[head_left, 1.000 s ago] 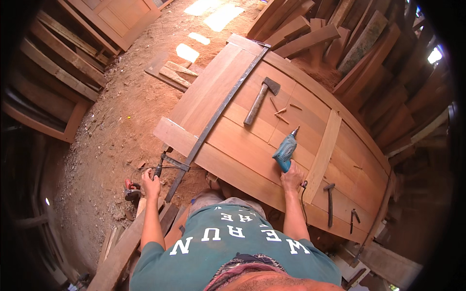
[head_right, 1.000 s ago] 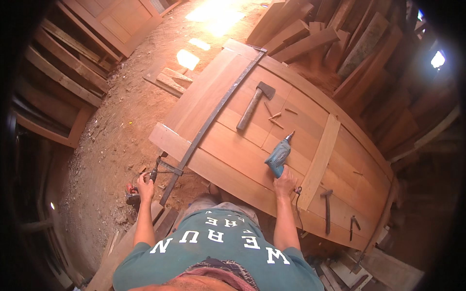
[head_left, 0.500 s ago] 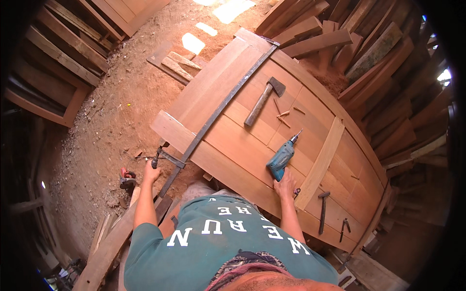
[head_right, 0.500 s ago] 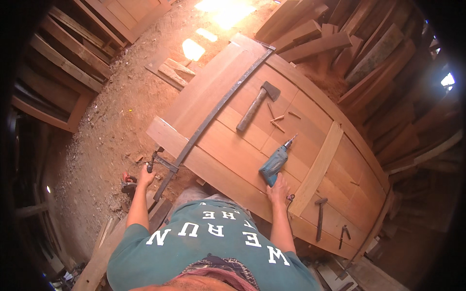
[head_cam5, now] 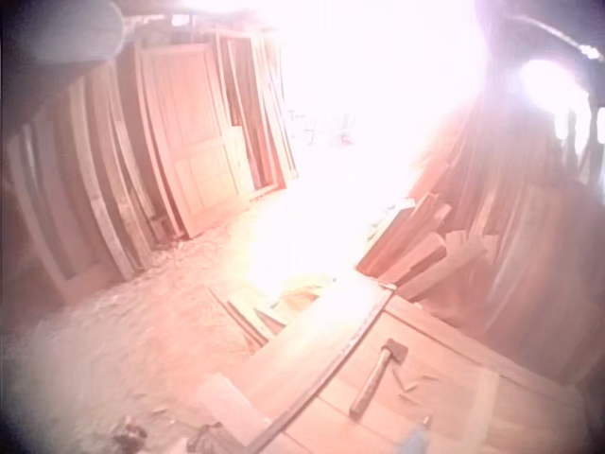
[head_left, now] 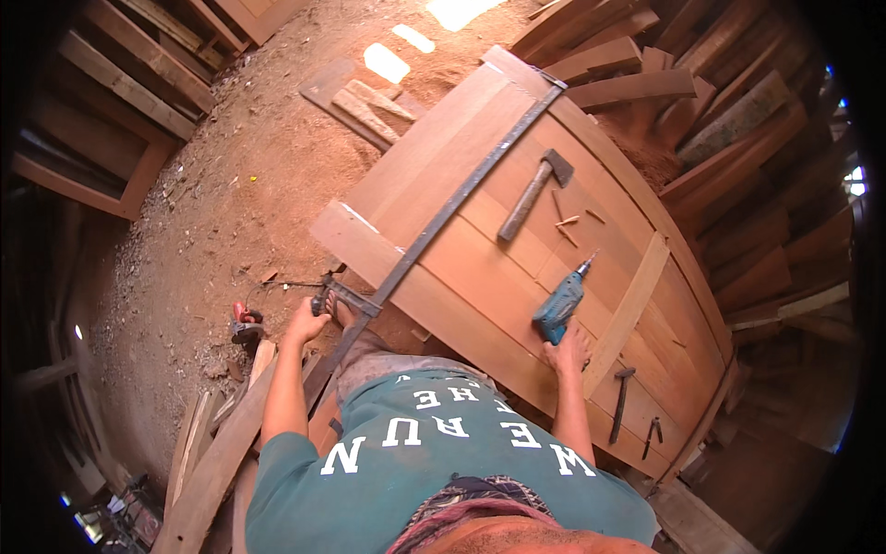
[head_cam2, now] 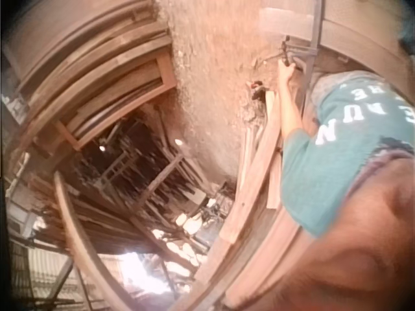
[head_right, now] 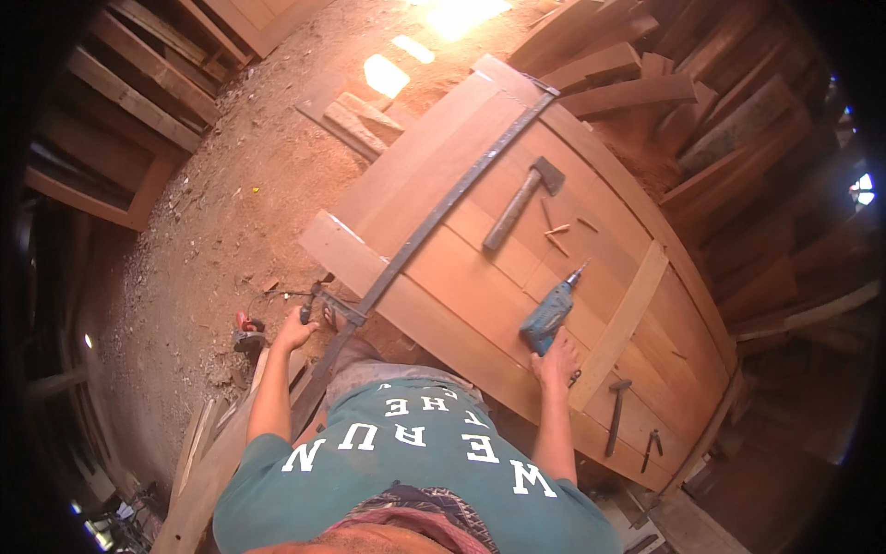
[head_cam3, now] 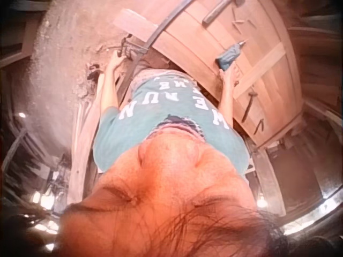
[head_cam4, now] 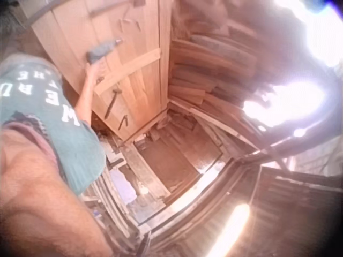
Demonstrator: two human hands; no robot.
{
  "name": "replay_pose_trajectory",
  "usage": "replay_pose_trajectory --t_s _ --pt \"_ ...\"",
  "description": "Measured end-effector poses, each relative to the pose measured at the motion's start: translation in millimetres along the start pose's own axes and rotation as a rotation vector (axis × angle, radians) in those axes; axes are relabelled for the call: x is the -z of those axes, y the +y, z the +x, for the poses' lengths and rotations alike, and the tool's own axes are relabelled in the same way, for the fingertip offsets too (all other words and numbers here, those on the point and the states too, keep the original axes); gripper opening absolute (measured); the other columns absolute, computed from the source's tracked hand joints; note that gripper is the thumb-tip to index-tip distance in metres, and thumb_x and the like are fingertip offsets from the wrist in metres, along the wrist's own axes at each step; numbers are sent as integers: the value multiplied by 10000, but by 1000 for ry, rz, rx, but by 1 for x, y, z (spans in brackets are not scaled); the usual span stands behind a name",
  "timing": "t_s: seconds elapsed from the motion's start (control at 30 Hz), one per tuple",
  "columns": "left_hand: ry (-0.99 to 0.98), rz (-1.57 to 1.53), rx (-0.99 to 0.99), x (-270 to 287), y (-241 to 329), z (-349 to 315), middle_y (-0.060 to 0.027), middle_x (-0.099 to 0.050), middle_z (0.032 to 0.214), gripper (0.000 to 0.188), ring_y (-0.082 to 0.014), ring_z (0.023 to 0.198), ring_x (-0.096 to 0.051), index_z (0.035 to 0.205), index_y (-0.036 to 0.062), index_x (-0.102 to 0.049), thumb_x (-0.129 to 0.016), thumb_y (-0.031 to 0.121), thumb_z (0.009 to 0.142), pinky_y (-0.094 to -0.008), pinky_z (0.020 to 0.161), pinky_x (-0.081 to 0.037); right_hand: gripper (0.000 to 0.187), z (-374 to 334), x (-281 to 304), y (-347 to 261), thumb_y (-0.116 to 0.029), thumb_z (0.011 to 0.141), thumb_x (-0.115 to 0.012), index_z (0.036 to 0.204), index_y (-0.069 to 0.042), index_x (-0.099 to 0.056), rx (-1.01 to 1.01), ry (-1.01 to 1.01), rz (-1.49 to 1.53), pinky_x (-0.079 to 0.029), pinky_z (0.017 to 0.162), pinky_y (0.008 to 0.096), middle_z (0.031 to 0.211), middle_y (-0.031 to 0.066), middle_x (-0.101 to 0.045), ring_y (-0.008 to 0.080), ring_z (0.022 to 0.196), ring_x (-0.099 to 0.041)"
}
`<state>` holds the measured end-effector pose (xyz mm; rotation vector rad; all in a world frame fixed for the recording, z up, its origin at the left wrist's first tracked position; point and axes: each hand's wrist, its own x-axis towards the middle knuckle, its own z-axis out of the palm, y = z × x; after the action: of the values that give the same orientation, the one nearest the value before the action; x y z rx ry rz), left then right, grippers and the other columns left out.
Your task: The person assembles a wooden door by securing a frame piece to the main panel using a clamp, hammer, and nails. They position the wood, drive nails into the frame, and adjust the clamp to hold the assembly together.
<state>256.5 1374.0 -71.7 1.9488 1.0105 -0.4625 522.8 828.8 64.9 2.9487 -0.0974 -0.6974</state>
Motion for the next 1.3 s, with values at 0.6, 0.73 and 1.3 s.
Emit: replay_pose_trajectory --t_s 0.6,0.73,1.3 --pt "-426 -108 30 125 -114 76 -144 -672 1274 667 -252 1100 -653 1463 69 -512 -765 272 880 -374 942 -524 437 -188 -66 -391 -267 882 -674 1221 8 -651 510 -526 619 -533 932 490 1065 289 -702 443 1047 -672" --pt "-229 247 100 162 -220 110 -212 -697 1222 611 -331 1121 -673 1372 21 -588 -779 232 831 -416 959 -544 416 -218 -106 -429 -311 912 -705 1169 12 -653 372 -406 663 -568 851 428 1001 243 -729 369 952 -717" --pt "-408 173 347 312 -230 177 -69 -718 979 379 -167 732 -637 1293 111 -653 -670 170 919 -359 608 -516 103 -182 -187 -507 -117 869 -689 927 -74 -615 -311 -607 1692 -441 427 325 647 22 -558 137 484 -534"
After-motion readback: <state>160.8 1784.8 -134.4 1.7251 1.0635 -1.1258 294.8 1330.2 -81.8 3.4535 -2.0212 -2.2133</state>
